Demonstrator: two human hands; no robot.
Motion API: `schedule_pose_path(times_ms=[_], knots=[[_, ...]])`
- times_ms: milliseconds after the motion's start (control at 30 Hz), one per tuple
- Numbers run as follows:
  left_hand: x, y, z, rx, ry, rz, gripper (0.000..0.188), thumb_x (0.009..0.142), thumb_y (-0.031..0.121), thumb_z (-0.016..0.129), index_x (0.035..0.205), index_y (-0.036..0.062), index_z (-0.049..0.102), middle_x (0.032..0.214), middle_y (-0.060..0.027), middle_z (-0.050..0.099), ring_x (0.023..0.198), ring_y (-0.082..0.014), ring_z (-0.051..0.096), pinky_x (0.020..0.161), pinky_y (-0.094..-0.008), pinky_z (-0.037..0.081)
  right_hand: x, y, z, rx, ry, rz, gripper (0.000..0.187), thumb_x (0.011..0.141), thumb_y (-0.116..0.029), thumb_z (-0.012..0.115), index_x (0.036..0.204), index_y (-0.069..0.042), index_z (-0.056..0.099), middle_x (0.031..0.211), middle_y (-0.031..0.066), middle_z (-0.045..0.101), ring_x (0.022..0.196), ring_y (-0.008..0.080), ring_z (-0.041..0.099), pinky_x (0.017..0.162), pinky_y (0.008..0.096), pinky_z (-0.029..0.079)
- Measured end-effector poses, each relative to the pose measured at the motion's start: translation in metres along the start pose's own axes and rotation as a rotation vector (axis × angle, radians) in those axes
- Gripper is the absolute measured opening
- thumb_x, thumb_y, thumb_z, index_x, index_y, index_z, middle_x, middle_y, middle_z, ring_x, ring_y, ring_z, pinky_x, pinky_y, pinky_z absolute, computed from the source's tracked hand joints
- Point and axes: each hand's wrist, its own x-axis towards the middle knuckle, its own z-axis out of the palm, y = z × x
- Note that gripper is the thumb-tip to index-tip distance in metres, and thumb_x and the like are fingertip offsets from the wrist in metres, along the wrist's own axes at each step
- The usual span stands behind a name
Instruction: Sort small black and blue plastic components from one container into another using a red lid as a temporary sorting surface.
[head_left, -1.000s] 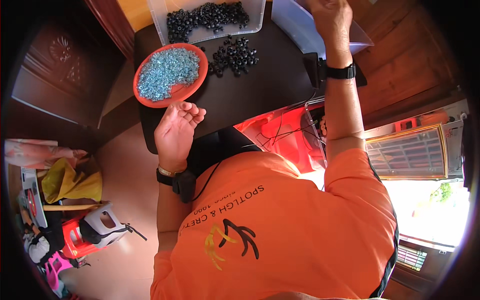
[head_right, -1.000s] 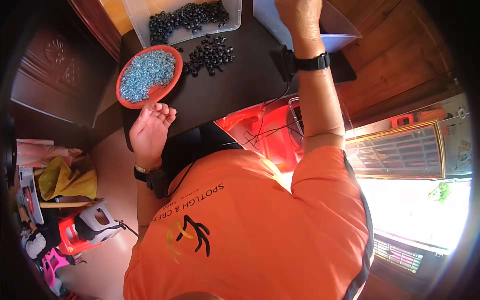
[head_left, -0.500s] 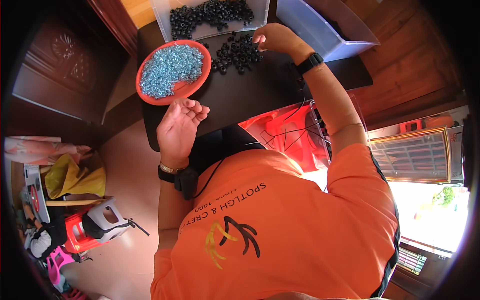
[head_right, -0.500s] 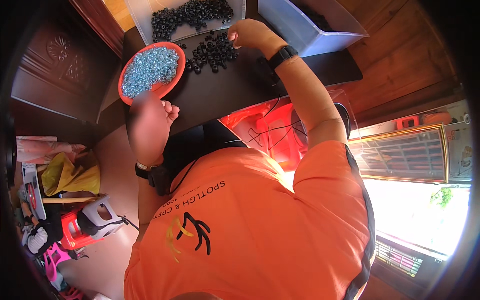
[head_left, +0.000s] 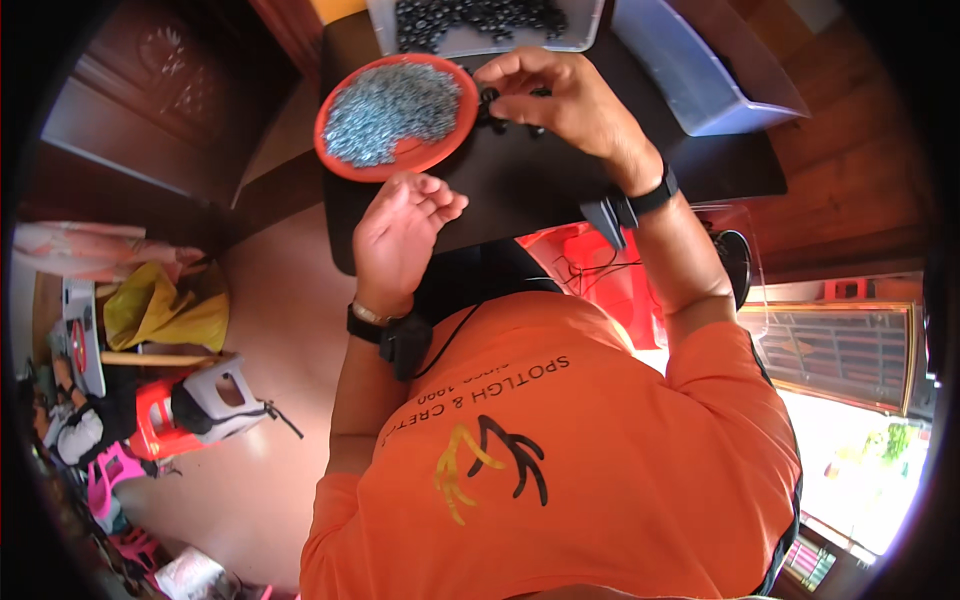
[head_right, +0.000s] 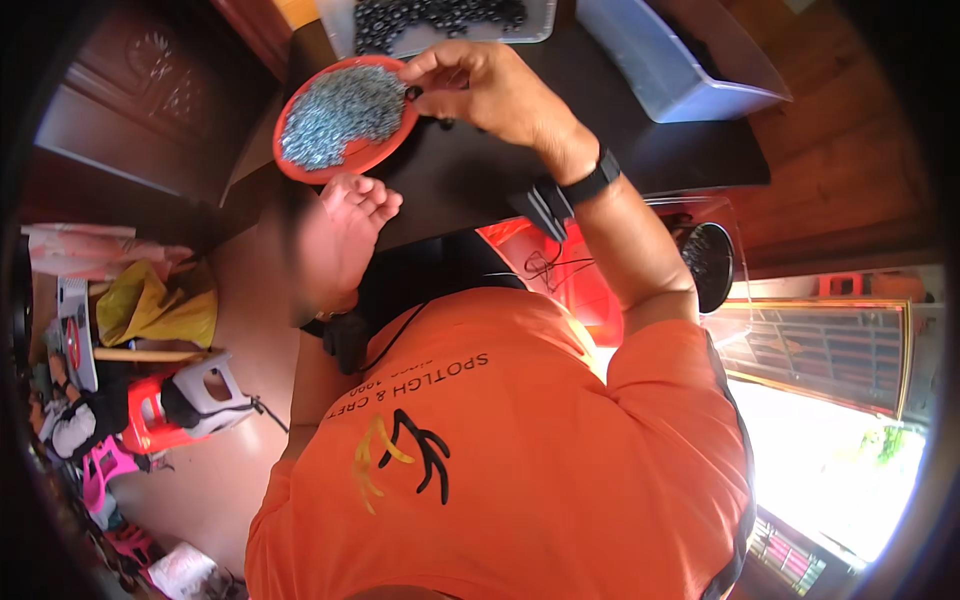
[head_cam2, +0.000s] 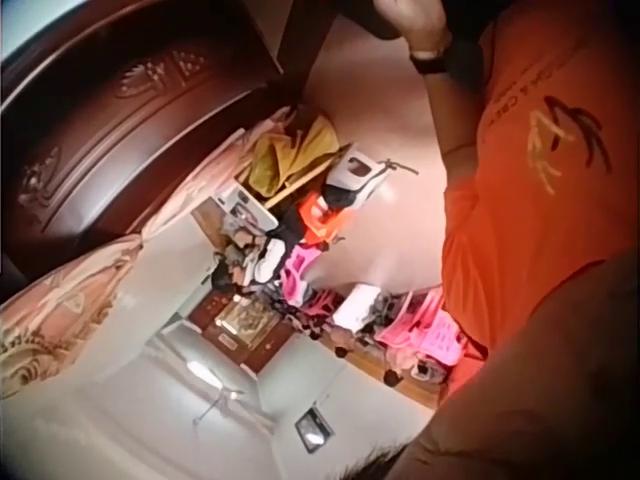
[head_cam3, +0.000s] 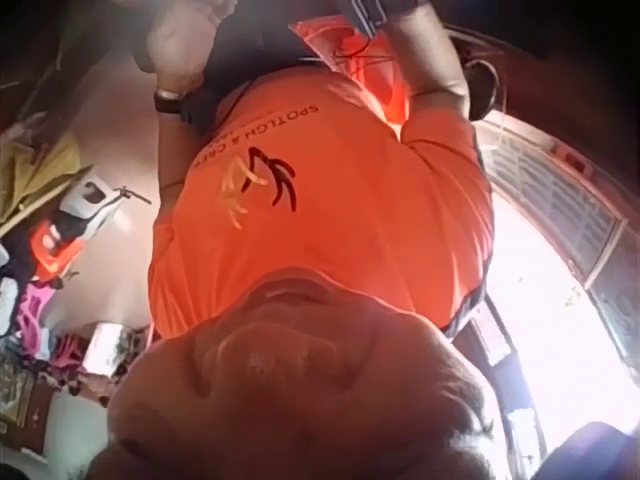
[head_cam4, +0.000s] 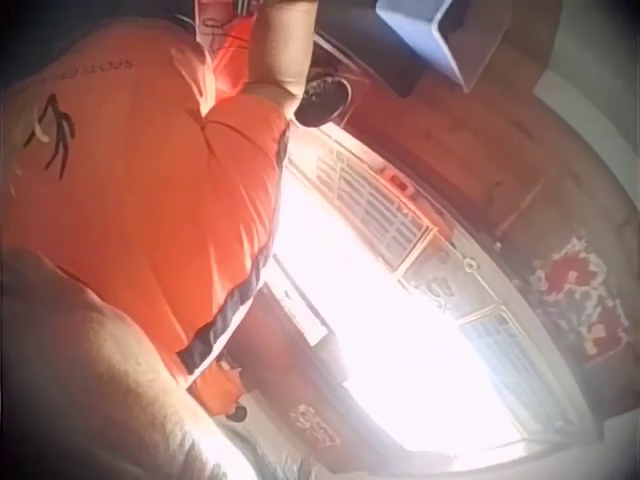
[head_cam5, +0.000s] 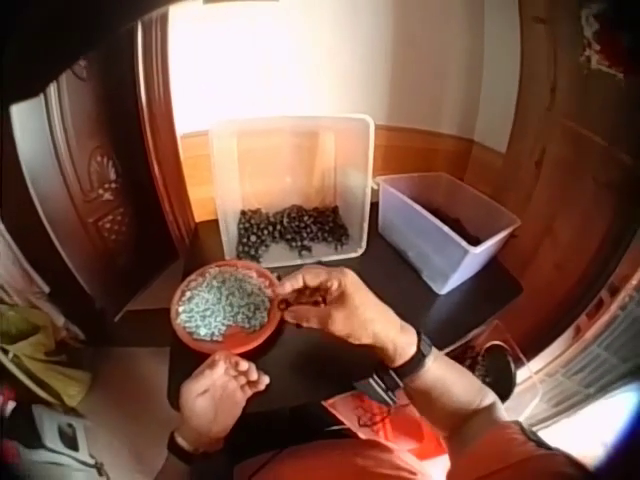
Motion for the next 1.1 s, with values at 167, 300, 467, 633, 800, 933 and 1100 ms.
schedule_pose_path(times_ms=[167, 300, 467, 633, 800, 933, 1100], knots=[[0.002, -0.005, 0.002, -0.063, 0.019, 0.066, 0.022, 0.097, 0.019, 0.041, 0.101, 0.0014, 0.055, 0.099, -0.0091, 0.058, 0.092, -0.0218, 0.058, 0.089, -0.0418, 0.046, -0.018, 0.007, 0.058, 0.307, 0.020, -0.142, 0.030, 0.077, 0.002, 0.072, 0.106, -0.004, 0.066, 0.097, 0.0009, 0.063, 0.091, 0.0103, 0.060, 0.084, 0.0256, 0.050], [0.001, -0.003, 0.002, -0.064, -0.001, 0.043, 0.024, 0.097, 0.020, 0.041, 0.104, 0.0027, 0.055, 0.101, -0.0078, 0.059, 0.093, -0.0215, 0.058, 0.088, -0.0397, 0.046, -0.021, 0.010, 0.077, 0.416, -0.050, -0.079, 0.025, 0.080, 0.004, 0.070, 0.104, -0.002, 0.066, 0.097, 0.0032, 0.063, 0.089, 0.0115, 0.062, 0.077, 0.0250, 0.053], [0.000, -0.003, 0.006, -0.064, 0.099, 0.046, 0.025, 0.096, 0.021, 0.040, 0.107, 0.0036, 0.055, 0.104, -0.0081, 0.059, 0.095, -0.0210, 0.058, 0.087, -0.0385, 0.045, -0.023, 0.013, 0.089, 0.380, -0.046, -0.187, 0.020, 0.082, 0.004, 0.067, 0.102, 0.000, 0.066, 0.099, 0.0059, 0.063, 0.086, 0.0136, 0.064, 0.069, 0.0258, 0.058], [-0.001, -0.002, 0.005, -0.029, 0.050, 0.053, 0.027, 0.096, 0.021, 0.039, 0.111, 0.0029, 0.054, 0.108, -0.0092, 0.059, 0.100, -0.0218, 0.057, 0.088, -0.0390, 0.045, -0.024, 0.022, 0.095, 0.516, 0.001, -0.179, 0.019, 0.085, 0.001, 0.064, 0.104, -0.002, 0.067, 0.103, 0.0061, 0.063, 0.090, 0.0132, 0.064, 0.075, 0.0254, 0.057], [-0.001, -0.001, 0.006, -0.055, 0.034, 0.041, 0.031, 0.097, 0.022, 0.038, 0.115, 0.0016, 0.053, 0.111, -0.0107, 0.059, 0.103, -0.0227, 0.057, 0.091, -0.0393, 0.045, -0.023, 0.030, 0.099, 0.507, -0.006, -0.184, 0.021, 0.087, -0.003, 0.064, 0.108, -0.003, 0.067, 0.109, 0.0065, 0.062, 0.094, 0.0124, 0.062, 0.080, 0.0251, 0.056], [0.000, -0.002, 0.003, -0.052, 0.046, 0.025, 0.035, 0.098, 0.023, 0.038, 0.120, 0.0009, 0.052, 0.114, -0.0113, 0.058, 0.106, -0.0227, 0.056, 0.093, -0.0399, 0.044, -0.024, 0.021, 0.099, 0.582, -0.074, -0.052, 0.021, 0.087, -0.003, 0.064, 0.107, -0.005, 0.068, 0.106, 0.0068, 0.062, 0.091, 0.0145, 0.063, 0.072, 0.0255, 0.058], [0.000, -0.003, 0.007, -0.079, 0.060, 0.066, 0.035, 0.097, 0.022, 0.038, 0.121, 0.0013, 0.052, 0.116, -0.0103, 0.057, 0.106, -0.0215, 0.055, 0.093, -0.0402, 0.044, -0.025, 0.020, 0.099, 0.463, -0.039, -0.149, 0.021, 0.086, -0.002, 0.065, 0.107, -0.005, 0.068, 0.112, 0.0076, 0.060, 0.094, 0.0153, 0.062, 0.074, 0.0254, 0.058]])
